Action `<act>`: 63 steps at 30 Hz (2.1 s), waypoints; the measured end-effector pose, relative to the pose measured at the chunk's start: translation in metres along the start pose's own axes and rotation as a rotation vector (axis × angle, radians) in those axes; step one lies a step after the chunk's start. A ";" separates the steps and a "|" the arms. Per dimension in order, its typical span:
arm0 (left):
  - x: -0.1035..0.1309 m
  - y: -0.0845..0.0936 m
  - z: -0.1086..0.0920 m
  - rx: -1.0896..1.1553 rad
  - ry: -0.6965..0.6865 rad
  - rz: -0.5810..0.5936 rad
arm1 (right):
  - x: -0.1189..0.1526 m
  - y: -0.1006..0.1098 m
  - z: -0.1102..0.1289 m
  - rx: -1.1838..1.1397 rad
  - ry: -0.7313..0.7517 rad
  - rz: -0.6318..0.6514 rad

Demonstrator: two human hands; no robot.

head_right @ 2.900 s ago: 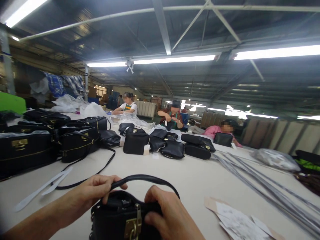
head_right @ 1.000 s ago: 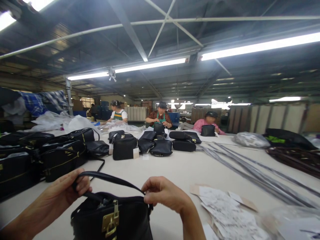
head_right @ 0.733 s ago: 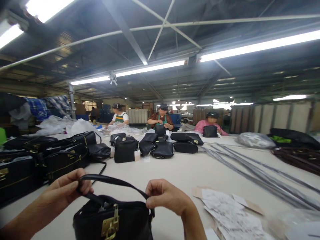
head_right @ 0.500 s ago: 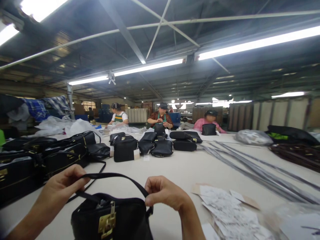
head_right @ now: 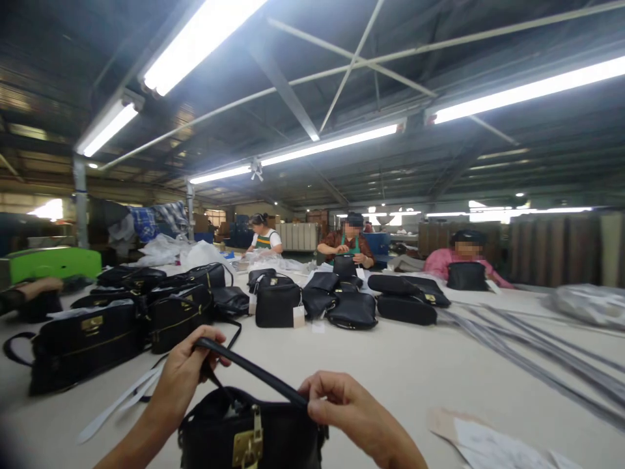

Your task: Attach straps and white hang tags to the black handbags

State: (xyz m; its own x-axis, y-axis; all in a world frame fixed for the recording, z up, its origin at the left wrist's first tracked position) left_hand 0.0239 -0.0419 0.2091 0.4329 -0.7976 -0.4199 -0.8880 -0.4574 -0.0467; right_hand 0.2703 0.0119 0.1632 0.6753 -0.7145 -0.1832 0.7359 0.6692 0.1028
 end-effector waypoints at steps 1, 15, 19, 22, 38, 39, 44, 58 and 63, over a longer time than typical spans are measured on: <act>-0.001 0.000 0.001 0.010 0.049 0.049 | -0.001 -0.001 0.000 0.016 0.006 0.000; 0.009 0.047 0.024 0.219 0.250 0.483 | -0.007 -0.010 -0.005 0.064 -0.073 0.005; 0.009 0.046 0.031 0.138 0.192 0.451 | -0.005 -0.009 0.002 0.214 -0.068 -0.054; 0.011 0.043 0.036 0.158 0.171 0.423 | 0.003 -0.006 0.018 0.470 -0.002 -0.156; 0.035 0.050 0.012 -0.202 0.035 0.483 | -0.025 -0.061 0.054 0.970 0.069 -0.043; 0.035 0.049 0.010 -0.230 0.050 0.487 | -0.028 -0.062 0.055 0.978 0.043 -0.014; 0.031 0.046 -0.004 -0.442 0.004 0.558 | -0.035 -0.064 0.060 0.940 -0.080 0.063; 0.042 -0.012 -0.047 -1.187 -0.568 0.845 | -0.022 -0.066 0.043 1.208 -0.043 0.047; 0.046 -0.042 -0.065 -1.315 -0.739 1.010 | -0.013 -0.062 0.039 1.163 -0.067 -0.019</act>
State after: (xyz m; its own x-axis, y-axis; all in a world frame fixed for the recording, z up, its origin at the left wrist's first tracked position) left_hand 0.0914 -0.0845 0.2503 -0.6112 -0.7825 -0.1184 0.1092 -0.2316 0.9667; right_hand 0.2176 -0.0285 0.1975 0.6390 -0.7553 -0.1458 0.3234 0.0918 0.9418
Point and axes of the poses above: each hand's wrist, its own x-axis away from the middle knuckle, its own y-axis out of the back of the hand, z = x × y, the point moved 6 cm from there along -x, towards the middle knuckle, and after that the axes turned 3 degrees about -z, right-handed, at the moved point
